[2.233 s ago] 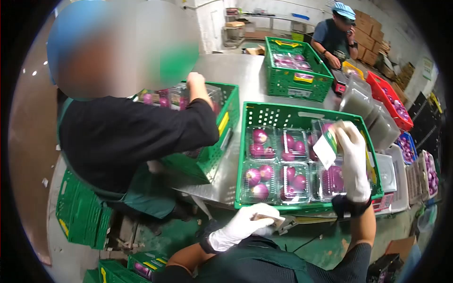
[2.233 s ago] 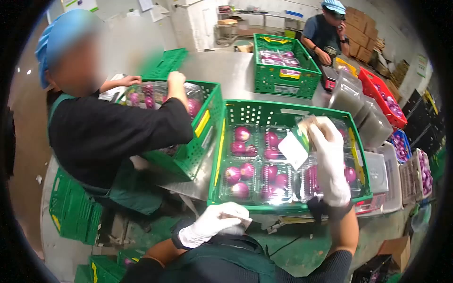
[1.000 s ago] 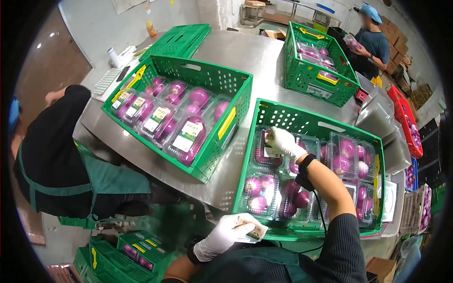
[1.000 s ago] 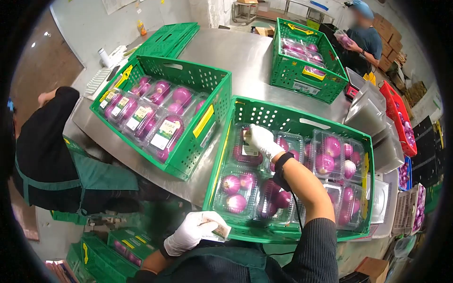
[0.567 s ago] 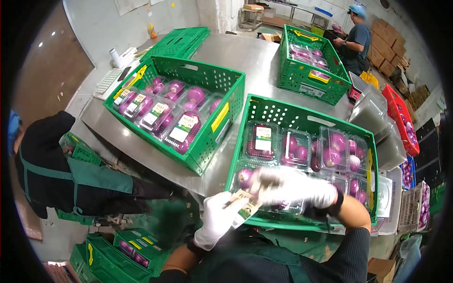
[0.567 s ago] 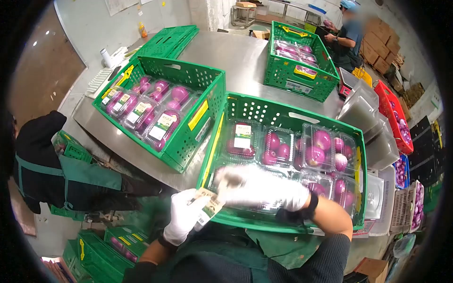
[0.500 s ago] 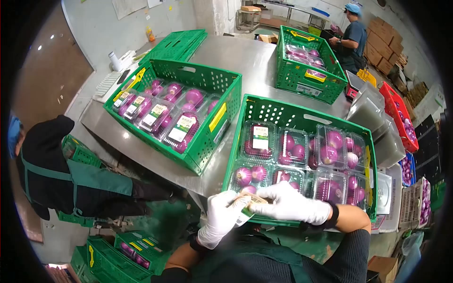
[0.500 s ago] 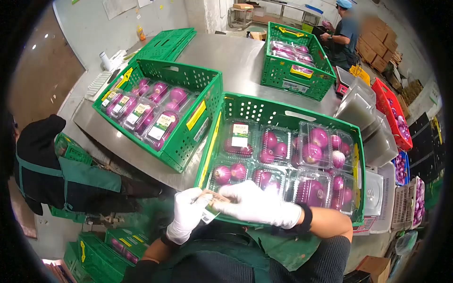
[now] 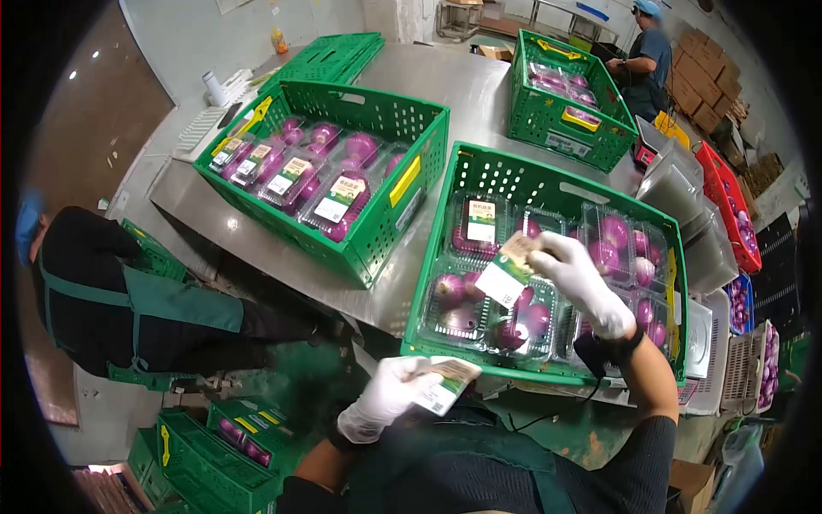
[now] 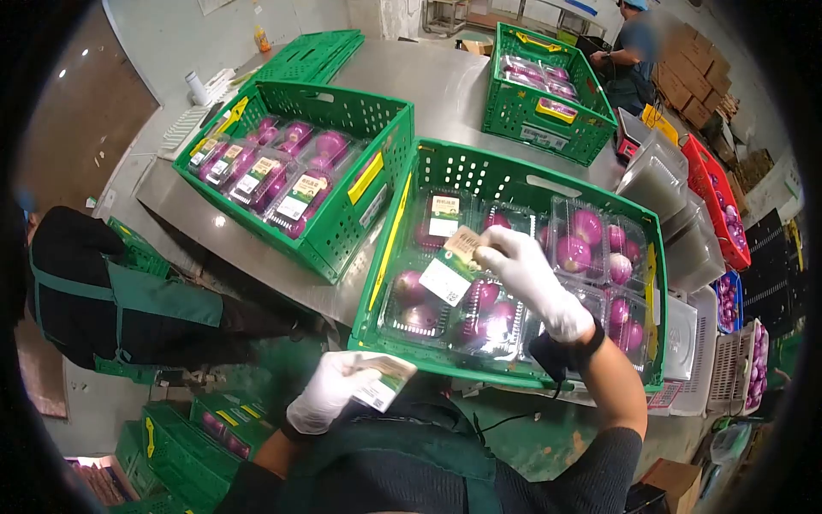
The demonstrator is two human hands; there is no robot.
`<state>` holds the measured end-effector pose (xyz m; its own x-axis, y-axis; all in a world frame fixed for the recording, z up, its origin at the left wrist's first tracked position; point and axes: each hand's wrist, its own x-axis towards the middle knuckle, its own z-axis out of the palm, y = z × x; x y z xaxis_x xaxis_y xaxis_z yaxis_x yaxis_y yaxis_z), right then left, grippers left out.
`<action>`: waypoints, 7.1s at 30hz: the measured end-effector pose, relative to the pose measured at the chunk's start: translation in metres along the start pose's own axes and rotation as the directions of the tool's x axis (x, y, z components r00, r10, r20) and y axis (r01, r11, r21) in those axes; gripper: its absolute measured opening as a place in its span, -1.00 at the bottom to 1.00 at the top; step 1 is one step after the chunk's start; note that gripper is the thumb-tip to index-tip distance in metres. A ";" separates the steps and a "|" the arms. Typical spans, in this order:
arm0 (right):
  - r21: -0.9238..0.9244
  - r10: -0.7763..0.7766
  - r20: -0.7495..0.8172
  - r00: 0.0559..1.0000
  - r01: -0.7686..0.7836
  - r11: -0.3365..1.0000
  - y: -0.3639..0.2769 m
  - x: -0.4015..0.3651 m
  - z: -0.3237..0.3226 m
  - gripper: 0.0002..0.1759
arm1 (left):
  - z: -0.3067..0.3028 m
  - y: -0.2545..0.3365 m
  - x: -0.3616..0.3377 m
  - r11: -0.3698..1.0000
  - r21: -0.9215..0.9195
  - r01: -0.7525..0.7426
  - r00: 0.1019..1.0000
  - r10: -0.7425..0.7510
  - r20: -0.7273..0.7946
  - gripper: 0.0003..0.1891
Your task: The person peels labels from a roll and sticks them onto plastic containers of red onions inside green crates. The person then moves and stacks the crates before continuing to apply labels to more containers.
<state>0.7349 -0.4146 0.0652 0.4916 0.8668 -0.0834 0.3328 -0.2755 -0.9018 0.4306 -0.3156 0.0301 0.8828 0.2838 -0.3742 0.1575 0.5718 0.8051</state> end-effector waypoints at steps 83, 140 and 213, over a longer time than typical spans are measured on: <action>0.535 0.031 -0.041 0.999 -0.004 0.845 -0.026 -0.090 -0.005 -0.76 | 0.081 0.012 0.046 0.886 0.339 -0.316 0.947 0.314 0.062 -0.78; -0.391 0.168 -0.453 0.875 -0.365 0.845 0.120 -0.009 -0.140 -0.11 | 0.075 0.006 0.063 0.997 0.072 0.015 0.997 -0.020 0.073 -0.75; -0.390 0.453 -0.207 0.867 -0.498 0.774 0.202 0.055 -0.167 -0.55 | 0.081 0.030 0.033 0.988 0.147 -0.049 0.992 0.065 -0.109 -0.72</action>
<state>0.9635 -0.4920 -0.0511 0.7438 0.5404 -0.3932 0.3268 -0.8073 -0.4914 0.5004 -0.3510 0.0794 0.8375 0.4030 -0.3690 0.1775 0.4380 0.8813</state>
